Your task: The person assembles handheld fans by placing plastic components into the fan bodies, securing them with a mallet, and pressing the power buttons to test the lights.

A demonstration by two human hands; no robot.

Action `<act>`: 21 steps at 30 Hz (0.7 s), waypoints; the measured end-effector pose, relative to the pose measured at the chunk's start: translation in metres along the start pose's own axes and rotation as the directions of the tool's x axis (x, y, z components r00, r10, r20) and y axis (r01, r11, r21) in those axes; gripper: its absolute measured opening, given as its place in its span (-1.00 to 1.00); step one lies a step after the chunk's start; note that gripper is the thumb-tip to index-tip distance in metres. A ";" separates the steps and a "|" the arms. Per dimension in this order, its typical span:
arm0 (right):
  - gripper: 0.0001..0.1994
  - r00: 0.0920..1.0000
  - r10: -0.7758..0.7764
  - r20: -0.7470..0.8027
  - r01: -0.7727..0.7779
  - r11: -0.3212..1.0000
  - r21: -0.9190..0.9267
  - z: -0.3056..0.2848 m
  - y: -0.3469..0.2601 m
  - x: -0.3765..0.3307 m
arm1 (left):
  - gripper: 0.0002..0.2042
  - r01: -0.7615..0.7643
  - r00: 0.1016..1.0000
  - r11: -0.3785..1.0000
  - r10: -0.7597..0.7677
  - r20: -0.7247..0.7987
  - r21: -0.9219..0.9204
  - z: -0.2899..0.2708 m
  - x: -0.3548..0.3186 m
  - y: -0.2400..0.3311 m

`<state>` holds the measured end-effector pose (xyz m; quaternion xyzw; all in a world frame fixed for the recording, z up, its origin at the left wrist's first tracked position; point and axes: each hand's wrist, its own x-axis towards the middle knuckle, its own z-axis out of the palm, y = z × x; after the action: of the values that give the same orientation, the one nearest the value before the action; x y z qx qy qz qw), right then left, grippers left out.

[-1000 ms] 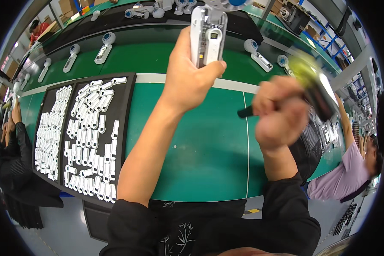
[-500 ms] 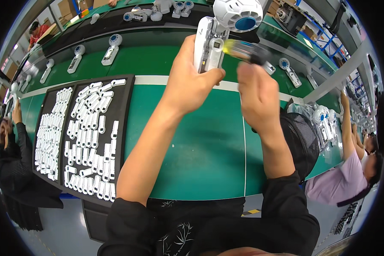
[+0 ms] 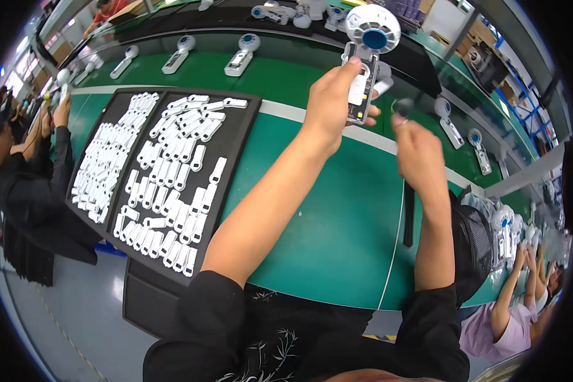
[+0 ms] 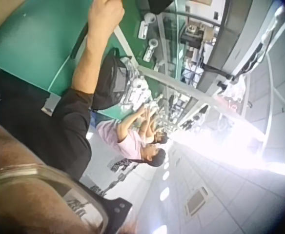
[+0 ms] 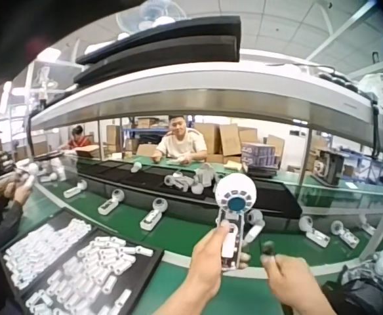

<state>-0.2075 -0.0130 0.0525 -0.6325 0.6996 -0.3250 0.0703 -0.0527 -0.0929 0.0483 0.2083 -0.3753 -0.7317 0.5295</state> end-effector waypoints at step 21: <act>-0.65 0.994 -0.064 -0.094 0.087 0.959 0.269 0.122 0.064 0.002 | -0.71 -0.098 0.986 0.987 0.113 0.119 -0.126 -0.028 0.013 -0.009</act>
<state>-0.1998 -0.0604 -0.0766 -0.6289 0.6258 -0.4469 0.1148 -0.0431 -0.1124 0.0253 0.1096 -0.3741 -0.7354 0.5542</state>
